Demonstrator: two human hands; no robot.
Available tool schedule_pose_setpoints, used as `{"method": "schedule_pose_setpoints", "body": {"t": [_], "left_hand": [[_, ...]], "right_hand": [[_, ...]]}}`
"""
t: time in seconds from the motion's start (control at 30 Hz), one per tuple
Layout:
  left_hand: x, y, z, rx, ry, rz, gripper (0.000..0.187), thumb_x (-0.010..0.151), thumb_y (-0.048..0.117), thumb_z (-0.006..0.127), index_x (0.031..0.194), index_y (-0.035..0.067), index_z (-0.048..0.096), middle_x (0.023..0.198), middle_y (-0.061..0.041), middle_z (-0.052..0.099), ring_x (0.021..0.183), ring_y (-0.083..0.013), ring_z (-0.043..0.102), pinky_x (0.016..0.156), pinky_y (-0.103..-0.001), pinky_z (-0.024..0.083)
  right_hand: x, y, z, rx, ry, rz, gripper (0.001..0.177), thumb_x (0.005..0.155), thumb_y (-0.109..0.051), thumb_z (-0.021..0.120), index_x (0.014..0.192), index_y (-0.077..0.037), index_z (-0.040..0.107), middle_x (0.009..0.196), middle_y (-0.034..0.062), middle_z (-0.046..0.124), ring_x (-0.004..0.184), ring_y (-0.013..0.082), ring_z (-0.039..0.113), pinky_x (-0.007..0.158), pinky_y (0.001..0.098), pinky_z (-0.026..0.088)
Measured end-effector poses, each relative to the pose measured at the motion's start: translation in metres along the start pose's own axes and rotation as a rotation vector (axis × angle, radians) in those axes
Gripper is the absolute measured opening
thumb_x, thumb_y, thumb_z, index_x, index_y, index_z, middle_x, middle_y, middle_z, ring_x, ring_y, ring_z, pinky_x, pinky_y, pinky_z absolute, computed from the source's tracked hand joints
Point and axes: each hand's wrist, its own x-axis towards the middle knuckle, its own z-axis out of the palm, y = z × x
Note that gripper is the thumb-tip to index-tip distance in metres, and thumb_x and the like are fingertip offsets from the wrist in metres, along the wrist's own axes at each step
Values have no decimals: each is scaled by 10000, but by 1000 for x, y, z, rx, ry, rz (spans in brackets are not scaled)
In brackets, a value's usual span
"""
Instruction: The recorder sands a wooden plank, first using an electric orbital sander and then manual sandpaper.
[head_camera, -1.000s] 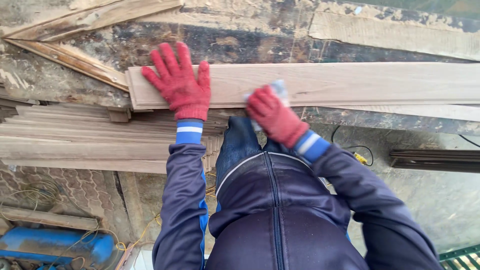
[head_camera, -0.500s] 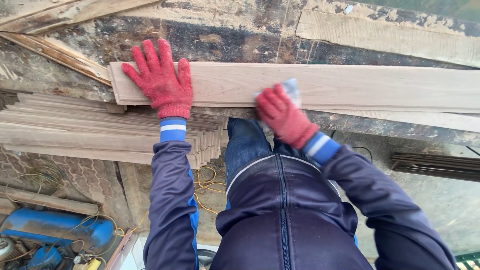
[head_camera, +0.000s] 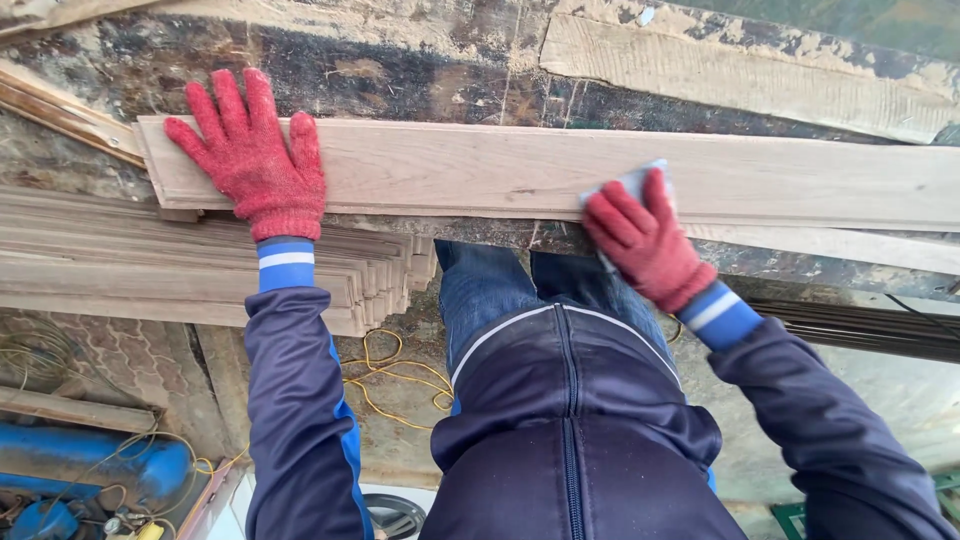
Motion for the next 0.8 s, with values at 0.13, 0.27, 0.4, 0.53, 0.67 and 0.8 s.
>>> {"method": "schedule_pose_setpoints", "body": {"t": [0.13, 0.27, 0.4, 0.53, 0.67, 0.8], "left_hand": [[0, 4, -5, -5, 1, 0, 541, 1115, 273, 732, 1514, -68, 597, 1574, -319, 428, 1442, -537, 232, 1119, -751, 31], [0, 3, -3, 17, -29, -18, 543, 1127, 271, 681, 1534, -75, 585, 1579, -347, 437, 1449, -541, 216, 1121, -740, 7], [0, 1, -1, 9, -42, 0, 563, 1135, 293, 645, 1548, -82, 566, 1591, -339, 426, 1450, -549, 224, 1119, -738, 1], [1, 6, -3, -4, -10, -17, 552, 1127, 311, 633, 1536, -55, 572, 1586, -317, 443, 1457, -524, 215, 1130, -725, 0], [0, 1, 3, 29, -2, -36, 590, 1126, 418, 555, 1506, -30, 622, 1580, -278, 451, 1458, -510, 222, 1136, -731, 19], [2, 6, -1, 70, -27, -73, 607, 1098, 431, 562, 1529, 3, 571, 1577, -262, 464, 1462, -501, 243, 1141, -738, 35]], "right_hand": [[6, -9, 20, 83, 37, 13, 476, 872, -171, 695, 1349, -160, 687, 1568, 77, 490, 1463, 333, 433, 1216, 737, 275], [97, -62, 26, 70, 99, -84, 458, 895, -286, 648, 1340, -181, 685, 1561, 75, 516, 1469, 317, 429, 1234, 645, 268], [98, -55, 5, 168, 215, -70, 351, 915, -180, 660, 1251, -91, 708, 1457, 85, 589, 1351, 307, 534, 1160, 621, 393], [-13, 3, 15, 75, 49, 2, 520, 879, -177, 692, 1398, -191, 655, 1614, 51, 448, 1516, 296, 365, 1268, 669, 222], [-34, 13, -30, 193, 86, 184, 467, 794, -21, 706, 1261, -29, 687, 1449, 132, 600, 1358, 382, 567, 1218, 702, 333], [17, -16, -1, 163, 165, 144, 599, 766, -2, 743, 1355, -78, 665, 1528, 122, 539, 1459, 336, 454, 1276, 655, 249]]}}
